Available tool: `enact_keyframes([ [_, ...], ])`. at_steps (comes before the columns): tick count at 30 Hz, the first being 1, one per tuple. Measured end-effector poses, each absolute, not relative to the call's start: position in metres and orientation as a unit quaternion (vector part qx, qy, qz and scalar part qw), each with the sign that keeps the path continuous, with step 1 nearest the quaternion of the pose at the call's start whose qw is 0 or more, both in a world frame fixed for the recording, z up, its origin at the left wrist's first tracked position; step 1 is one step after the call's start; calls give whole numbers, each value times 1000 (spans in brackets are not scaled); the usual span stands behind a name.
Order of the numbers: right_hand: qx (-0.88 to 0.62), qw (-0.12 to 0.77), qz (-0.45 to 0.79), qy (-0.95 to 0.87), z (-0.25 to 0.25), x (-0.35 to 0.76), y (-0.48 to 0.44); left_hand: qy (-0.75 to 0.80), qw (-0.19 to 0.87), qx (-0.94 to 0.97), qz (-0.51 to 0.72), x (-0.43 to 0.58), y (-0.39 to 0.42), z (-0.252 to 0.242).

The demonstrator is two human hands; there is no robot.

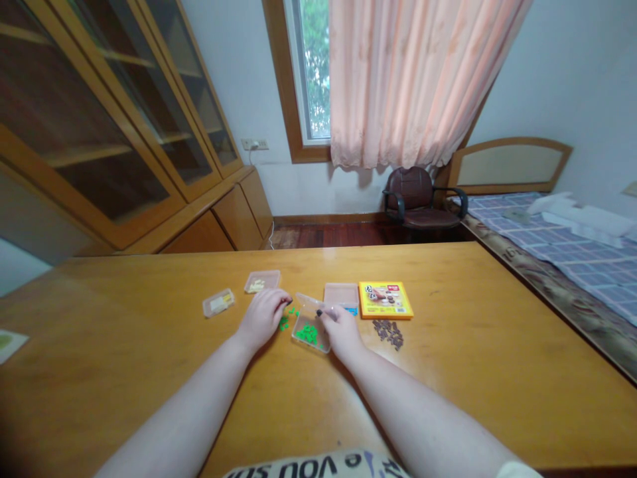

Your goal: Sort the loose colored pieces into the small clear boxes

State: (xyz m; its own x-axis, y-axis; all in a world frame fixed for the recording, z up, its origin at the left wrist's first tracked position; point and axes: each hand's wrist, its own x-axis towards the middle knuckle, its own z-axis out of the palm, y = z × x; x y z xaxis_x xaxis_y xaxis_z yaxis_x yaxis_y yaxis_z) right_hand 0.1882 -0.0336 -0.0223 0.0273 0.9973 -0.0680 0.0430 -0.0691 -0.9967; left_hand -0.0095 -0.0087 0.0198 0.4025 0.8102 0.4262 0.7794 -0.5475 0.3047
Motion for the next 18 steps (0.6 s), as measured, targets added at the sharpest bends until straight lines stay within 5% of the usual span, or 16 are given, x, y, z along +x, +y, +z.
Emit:
enact_keyframes([
  [10,-531,475,491,-501,-22,188,-33,338,46,916,212,6,-24,23],
  [18,-534,476,503,-485,-22,187,-34,510,32,838,190,-7,-9,12],
])
